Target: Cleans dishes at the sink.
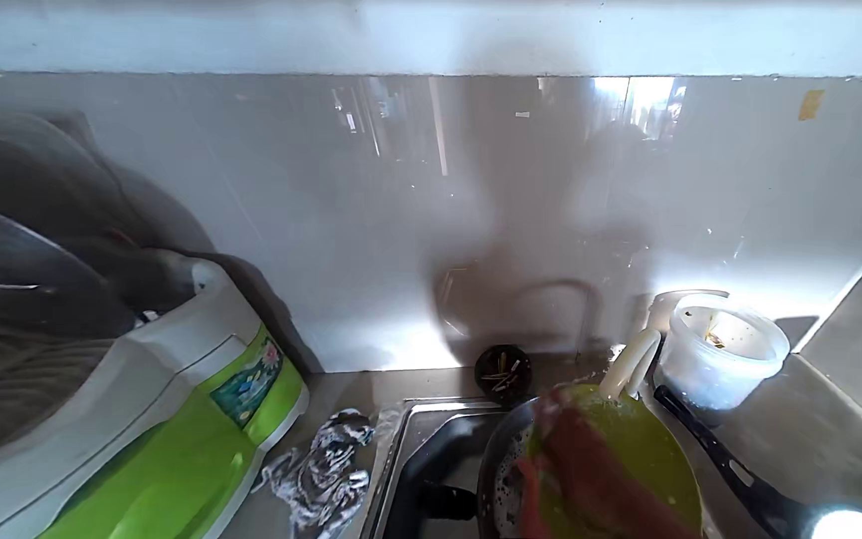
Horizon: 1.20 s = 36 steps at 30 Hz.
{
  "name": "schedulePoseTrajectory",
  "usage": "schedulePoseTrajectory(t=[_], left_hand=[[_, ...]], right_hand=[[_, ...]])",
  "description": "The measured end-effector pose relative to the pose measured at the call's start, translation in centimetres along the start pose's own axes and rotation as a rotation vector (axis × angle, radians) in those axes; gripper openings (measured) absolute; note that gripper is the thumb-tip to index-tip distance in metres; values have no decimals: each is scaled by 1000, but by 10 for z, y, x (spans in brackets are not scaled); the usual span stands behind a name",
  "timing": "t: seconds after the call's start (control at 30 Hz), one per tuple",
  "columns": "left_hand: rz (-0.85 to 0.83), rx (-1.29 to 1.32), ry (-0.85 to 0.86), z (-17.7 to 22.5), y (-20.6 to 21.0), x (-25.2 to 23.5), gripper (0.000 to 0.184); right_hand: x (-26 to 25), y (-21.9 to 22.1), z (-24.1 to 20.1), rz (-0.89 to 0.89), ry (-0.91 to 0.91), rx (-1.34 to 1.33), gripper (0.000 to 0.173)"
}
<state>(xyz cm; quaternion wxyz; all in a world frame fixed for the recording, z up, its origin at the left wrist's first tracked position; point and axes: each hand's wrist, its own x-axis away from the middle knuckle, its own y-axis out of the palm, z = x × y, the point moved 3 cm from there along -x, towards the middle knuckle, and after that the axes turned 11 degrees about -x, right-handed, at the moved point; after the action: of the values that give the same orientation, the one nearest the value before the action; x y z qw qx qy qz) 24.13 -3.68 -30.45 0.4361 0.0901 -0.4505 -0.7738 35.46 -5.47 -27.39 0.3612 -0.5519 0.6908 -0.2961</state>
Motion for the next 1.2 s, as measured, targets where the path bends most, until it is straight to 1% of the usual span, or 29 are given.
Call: schedulePoseTrajectory(t=[0.03, 0.07, 0.1, 0.13, 0.2, 0.23, 0.27, 0.3, 0.33, 0.37, 0.4, 0.43, 0.5, 0.53, 0.57, 0.63, 0.7, 0.73, 0.77, 0.8, 0.87, 0.93, 0.97, 1.0, 1.03, 1.1, 1.13, 1.17, 1.2], left_hand=[[-12, 5, 6, 2, -1, -2, 57], [-19, 11, 39, 8, -6, -4, 57], [-33, 18, 81, 15, -12, -3, 58], [-43, 26, 102, 22, -18, -1, 58], [-19, -6, 92, 26, -14, 6, 52], [-11, -28, 57, 23, -7, 9, 53], [-13, -33, 22, 17, -1, 8, 55], [-45, -6, 4, 11, 1, 5, 57], [-78, 25, 14, 10, 0, -2, 57], [-85, 22, 42, 15, -4, -8, 57], [-53, -12, 75, 22, -11, -11, 56], [-24, -52, 98, 30, -19, -11, 58], [44, -108, 80, 40, -19, -2, 59], [65, -102, 46, 39, -14, 2, 59], [65, -90, 13, 35, -7, 4, 60], [27, -59, -9, 25, 2, -1, 59], [-6, -98, -18, 22, -1, -11, 54], [-8, -126, -33, 24, -2, -11, 53], [-19, -154, -56, 27, 0, -6, 53], [0, -195, -88, 31, 3, 2, 50], [65, -220, -112, 34, -1, 11, 45], [98, -264, -73, 37, -13, 4, 42], [93, -316, -62, 38, -18, -1, 43], [98, -377, -57, 39, -22, -7, 45], [120, -440, -55, 40, -25, -12, 46], [192, -612, -31, 42, -28, -28, 44], [226, -785, 12, 43, -24, -38, 40], [226, -1050, 75, 46, -19, -49, 39], [192, -1386, 153, 47, -10, -59, 41]], right_hand=[[9, 7, -17, -86, -91, -43, 52], [20, 9, -22, -205, -136, -29, 50], [30, 7, -14, -274, -143, 12, 50], [37, 0, 5, -239, -115, 52, 50], [29, -15, 42, -38, 10, 210, 61], [17, -16, 44, 37, 67, 250, 66], [7, -11, 35, 104, 65, 211, 67], [4, -2, 18, 110, 23, 126, 63], [6, 6, -2, 46, -31, 38, 58], [12, 11, -20, -71, -80, -15, 54], [21, 12, -26, -193, -114, -19, 53], [29, 11, -18, -246, -111, 9, 52], [30, -3, 21, -140, 0, 99, 56], [22, -8, 31, -78, 83, 154, 61], [11, -8, 32, -18, 116, 171, 65], [-2, 7, 9, 55, 19, 88, 61], [-10, 21, -14, 22, -147, 27, 53], [-15, 20, -11, 20, -198, 61, 51], [-22, 11, 0, 46, -194, 102, 50], [-28, -2, 14, 78, -112, 125, 49], [-35, -36, 41, 85, 205, 170, 55], [-32, -69, 46, -6, 502, 138, 61], [-26, -83, 44, -52, 621, 49, 57], [-16, -95, 43, -39, 694, -104, 48], [-1, -102, 46, 23, 719, -347, 40], [38, -99, 51, 149, 737, -942, 40], [55, -89, 49, 210, 737, -1218, 45], [67, -76, 46, 345, 746, -1368, 50], [74, -64, 42, 515, 758, -1405, 51]])
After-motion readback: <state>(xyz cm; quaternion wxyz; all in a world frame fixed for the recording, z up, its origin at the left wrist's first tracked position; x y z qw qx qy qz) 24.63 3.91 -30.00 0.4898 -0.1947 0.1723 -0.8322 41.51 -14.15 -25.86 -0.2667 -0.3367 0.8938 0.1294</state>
